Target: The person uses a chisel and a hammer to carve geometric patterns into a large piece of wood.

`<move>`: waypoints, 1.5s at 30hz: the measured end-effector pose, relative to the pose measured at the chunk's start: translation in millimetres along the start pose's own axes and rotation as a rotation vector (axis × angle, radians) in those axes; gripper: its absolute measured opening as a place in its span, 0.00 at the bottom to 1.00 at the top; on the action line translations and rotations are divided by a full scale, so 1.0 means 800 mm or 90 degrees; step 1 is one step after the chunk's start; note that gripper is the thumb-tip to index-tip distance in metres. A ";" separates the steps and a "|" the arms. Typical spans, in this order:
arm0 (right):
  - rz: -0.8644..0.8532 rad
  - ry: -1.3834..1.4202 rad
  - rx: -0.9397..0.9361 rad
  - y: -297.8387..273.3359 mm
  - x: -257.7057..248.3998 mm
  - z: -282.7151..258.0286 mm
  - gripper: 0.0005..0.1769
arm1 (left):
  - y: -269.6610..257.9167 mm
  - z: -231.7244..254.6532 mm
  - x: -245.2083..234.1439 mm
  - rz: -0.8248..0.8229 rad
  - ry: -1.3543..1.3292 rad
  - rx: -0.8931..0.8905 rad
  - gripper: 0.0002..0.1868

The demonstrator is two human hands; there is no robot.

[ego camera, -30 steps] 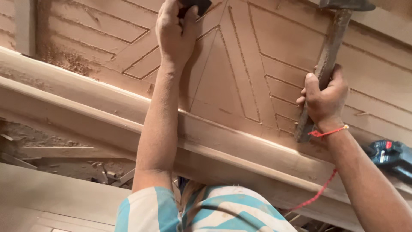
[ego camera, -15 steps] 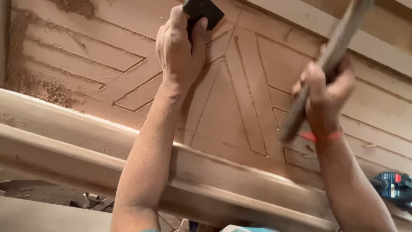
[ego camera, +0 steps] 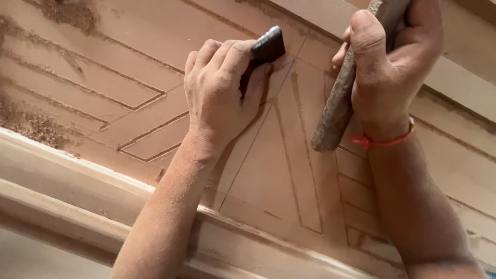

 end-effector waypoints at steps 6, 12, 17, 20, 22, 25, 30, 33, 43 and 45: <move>0.000 -0.012 -0.006 0.004 0.005 -0.001 0.08 | -0.001 -0.001 -0.001 0.009 -0.058 -0.023 0.11; 0.001 -0.010 0.011 0.003 0.004 0.000 0.08 | -0.002 -0.002 -0.001 0.009 -0.065 -0.023 0.10; -0.011 -0.032 -0.009 0.006 0.004 -0.002 0.09 | -0.004 0.000 0.000 0.011 -0.073 -0.032 0.09; -0.023 -0.030 -0.019 0.006 0.005 -0.001 0.08 | -0.006 0.001 0.002 0.022 -0.084 -0.044 0.10; -0.026 -0.028 -0.021 0.005 0.006 -0.003 0.07 | -0.008 0.002 0.003 0.017 -0.069 -0.036 0.09; -0.011 -0.019 0.003 0.007 0.009 -0.004 0.07 | -0.005 0.005 0.005 0.024 -0.049 -0.058 0.10; -0.003 -0.006 0.003 0.005 0.009 0.002 0.08 | -0.005 0.014 0.008 0.012 -0.054 -0.044 0.09; -0.024 -0.022 -0.026 0.007 0.007 0.005 0.07 | -0.005 0.015 0.008 0.011 -0.046 -0.042 0.09; -0.020 -0.025 0.002 0.005 0.007 0.003 0.06 | -0.010 0.017 0.012 0.034 -0.043 -0.051 0.09; -0.016 -0.028 0.009 0.003 0.007 0.004 0.07 | -0.010 0.016 0.012 0.032 -0.044 -0.052 0.09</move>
Point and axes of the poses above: each hand's wrist, its own y-axis towards the middle knuckle, its own x-axis out of the palm, z = x × y, the point moved 1 cm from there along y, towards the middle knuckle, and after that the axes turned 15 degrees about -x, right-handed, at the moved point
